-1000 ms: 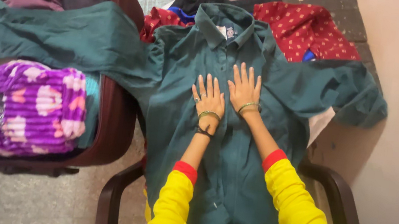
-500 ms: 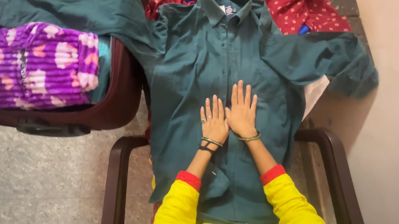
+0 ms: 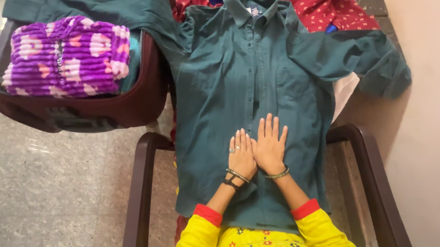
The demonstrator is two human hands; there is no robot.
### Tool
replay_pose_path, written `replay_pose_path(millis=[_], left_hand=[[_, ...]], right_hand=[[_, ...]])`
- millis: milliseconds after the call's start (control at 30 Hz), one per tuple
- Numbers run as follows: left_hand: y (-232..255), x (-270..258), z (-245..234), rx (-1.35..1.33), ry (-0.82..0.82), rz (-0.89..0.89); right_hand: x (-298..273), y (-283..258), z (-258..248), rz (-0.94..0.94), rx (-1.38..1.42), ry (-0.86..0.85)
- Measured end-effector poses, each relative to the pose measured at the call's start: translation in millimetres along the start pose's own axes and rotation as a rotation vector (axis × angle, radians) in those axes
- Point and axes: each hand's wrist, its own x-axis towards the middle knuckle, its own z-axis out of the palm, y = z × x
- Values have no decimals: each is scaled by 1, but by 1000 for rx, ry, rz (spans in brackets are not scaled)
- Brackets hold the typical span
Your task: The person folds shirts and a purple patterned garment by hand and places them inside a suitcase.
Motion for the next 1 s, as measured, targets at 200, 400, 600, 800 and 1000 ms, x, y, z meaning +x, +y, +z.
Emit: replay_pose_path(millis=[200, 400, 600, 800, 1000], left_hand=[[10, -17, -23, 32, 58, 54], [10, -9, -40, -35, 94, 99], [5, -8, -67, -435, 58, 108], [21, -3, -85, -748, -24, -6], [58, -17, -125, -1067, -375, -414]], right_hand=[[-23, -4, -1, -20, -51, -5], [-22, -7, 0, 32, -62, -18], [-32, -13, -36, 94, 172, 5], [-42, 2, -23, 165, 413, -24], [-35, 52, 5, 406, 1498, 4]])
